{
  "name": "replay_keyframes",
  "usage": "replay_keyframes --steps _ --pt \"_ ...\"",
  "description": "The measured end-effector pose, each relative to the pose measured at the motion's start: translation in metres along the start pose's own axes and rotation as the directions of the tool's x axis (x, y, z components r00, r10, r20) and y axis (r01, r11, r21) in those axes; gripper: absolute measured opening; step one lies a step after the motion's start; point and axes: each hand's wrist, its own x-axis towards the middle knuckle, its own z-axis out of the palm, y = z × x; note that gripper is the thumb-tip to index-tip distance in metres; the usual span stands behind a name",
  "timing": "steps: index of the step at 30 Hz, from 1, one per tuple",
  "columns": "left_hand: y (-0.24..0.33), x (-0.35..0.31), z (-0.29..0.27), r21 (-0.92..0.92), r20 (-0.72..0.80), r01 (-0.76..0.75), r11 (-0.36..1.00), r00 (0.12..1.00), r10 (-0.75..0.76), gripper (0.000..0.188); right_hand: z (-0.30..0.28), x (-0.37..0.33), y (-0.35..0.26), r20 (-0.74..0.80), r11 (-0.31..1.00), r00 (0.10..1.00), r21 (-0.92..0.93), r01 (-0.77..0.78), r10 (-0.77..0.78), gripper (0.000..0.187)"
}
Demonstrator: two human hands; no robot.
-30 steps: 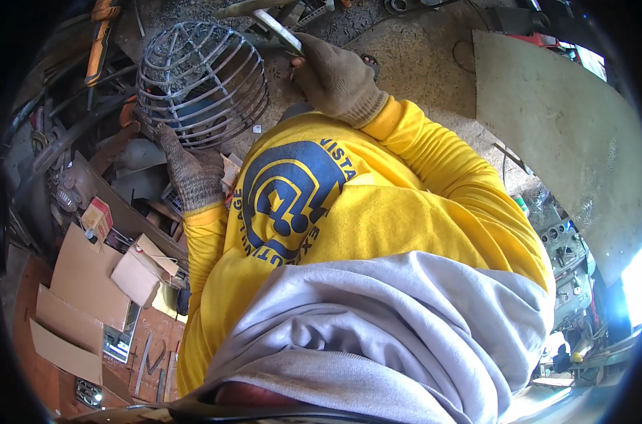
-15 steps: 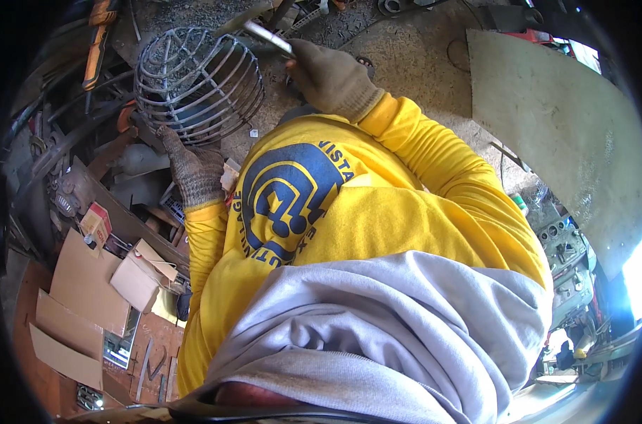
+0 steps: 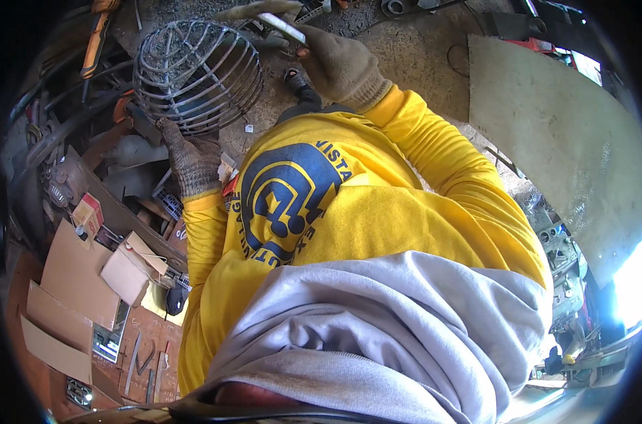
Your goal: The person welds a metal structure using a welding torch and a metal rod while holding the piece in a gloved hand.
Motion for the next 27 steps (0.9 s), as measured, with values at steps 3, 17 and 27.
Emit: replay_keyframes --steps 3,17,27 --pt "-0.002 0.002 -0.003 0.029 0.027 -0.074 0.997 0.997 0.073 0.072 0.003 -0.005 0.005 0.184 0.997 0.98 -0.008 -0.079 0.079 0.025" --pt "0.014 -0.012 0.021 -0.033 -0.036 0.003 0.999 0.999 -0.005 0.065 -0.005 -0.015 -0.016 -0.005 0.981 0.982 0.043 -0.188 0.188 0.029" --pt "0.016 -0.021 0.033 -0.006 -0.051 0.032 0.999 0.998 -0.033 0.071 -0.01 -0.014 -0.027 -0.029 0.985 0.989 0.099 -0.141 0.144 0.031"
